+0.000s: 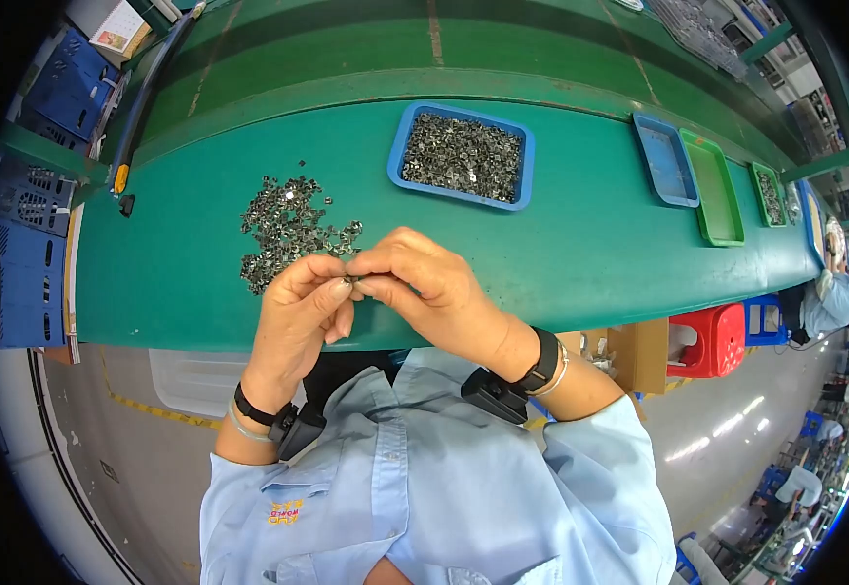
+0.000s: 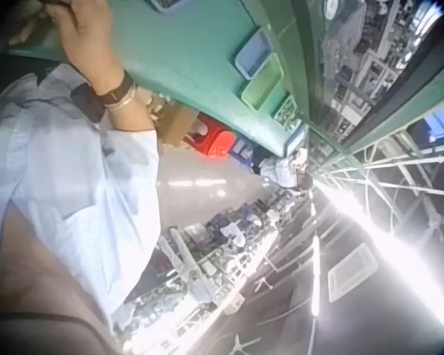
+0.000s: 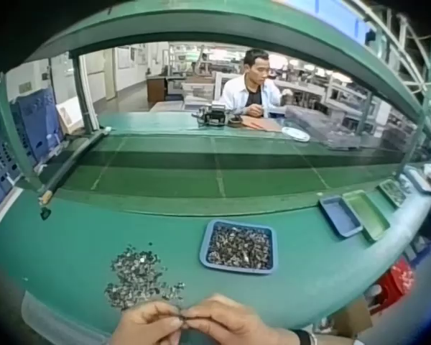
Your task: The person picks up a small metal component from a pile by hand, inspects it while turning it over, and then places it into a blue tray, repeating this process for several more pieces.
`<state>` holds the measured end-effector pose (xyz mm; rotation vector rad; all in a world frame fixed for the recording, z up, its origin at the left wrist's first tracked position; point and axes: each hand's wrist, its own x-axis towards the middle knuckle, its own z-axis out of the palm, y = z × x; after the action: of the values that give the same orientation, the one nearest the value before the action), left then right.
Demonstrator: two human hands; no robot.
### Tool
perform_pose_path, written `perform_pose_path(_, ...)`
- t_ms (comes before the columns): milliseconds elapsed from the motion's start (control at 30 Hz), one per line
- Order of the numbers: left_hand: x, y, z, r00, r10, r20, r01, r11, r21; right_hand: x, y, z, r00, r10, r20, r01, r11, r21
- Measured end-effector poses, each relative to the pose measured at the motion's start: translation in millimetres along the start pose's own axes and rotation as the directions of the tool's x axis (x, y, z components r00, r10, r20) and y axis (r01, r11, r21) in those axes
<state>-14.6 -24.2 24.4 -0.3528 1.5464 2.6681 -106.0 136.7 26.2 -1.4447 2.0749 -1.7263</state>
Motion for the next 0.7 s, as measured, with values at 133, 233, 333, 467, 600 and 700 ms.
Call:
perform_pose_path(133,0.7,0.4,3.2,0.998,-0.064,0.019,0.064,0.998,-0.014,-3.1,-1.4,3.5,0.998,-0.003,-0.055,-0.002,0.996,-0.089)
perform_pose_path(233,-0.7,0.1,2.1,0.996,-0.088,0.023,0.088,0.996,-0.001,-5.2,-0.7,-0.2,1.000,-0.029,0.013,0.031,0.968,-0.248)
perform_pose_path(333,-2.3,-0.6,3.5,0.994,-0.106,0.026,0.106,0.994,0.009,-6.3,0.9,0.1,1.000,-0.008,0.020,0.012,0.984,-0.178)
perform_pose_path(467,-6.1,-1.9,4.6,0.992,-0.124,0.032,0.124,0.992,-0.006,-8.8,3.7,-0.6,0.999,0.028,0.040,-0.025,0.997,-0.072)
perform_pose_path(600,-11.3,-7.5,5.5,0.990,-0.127,0.055,0.131,0.989,-0.071,-14.6,5.8,-0.9,0.987,0.151,0.062,-0.157,0.981,0.111)
perform_pose_path(700,-14.9,-12.1,7.1,0.992,-0.107,0.073,0.116,0.986,-0.123,-18.7,4.9,1.2,0.981,0.185,0.055,-0.191,0.968,0.162)
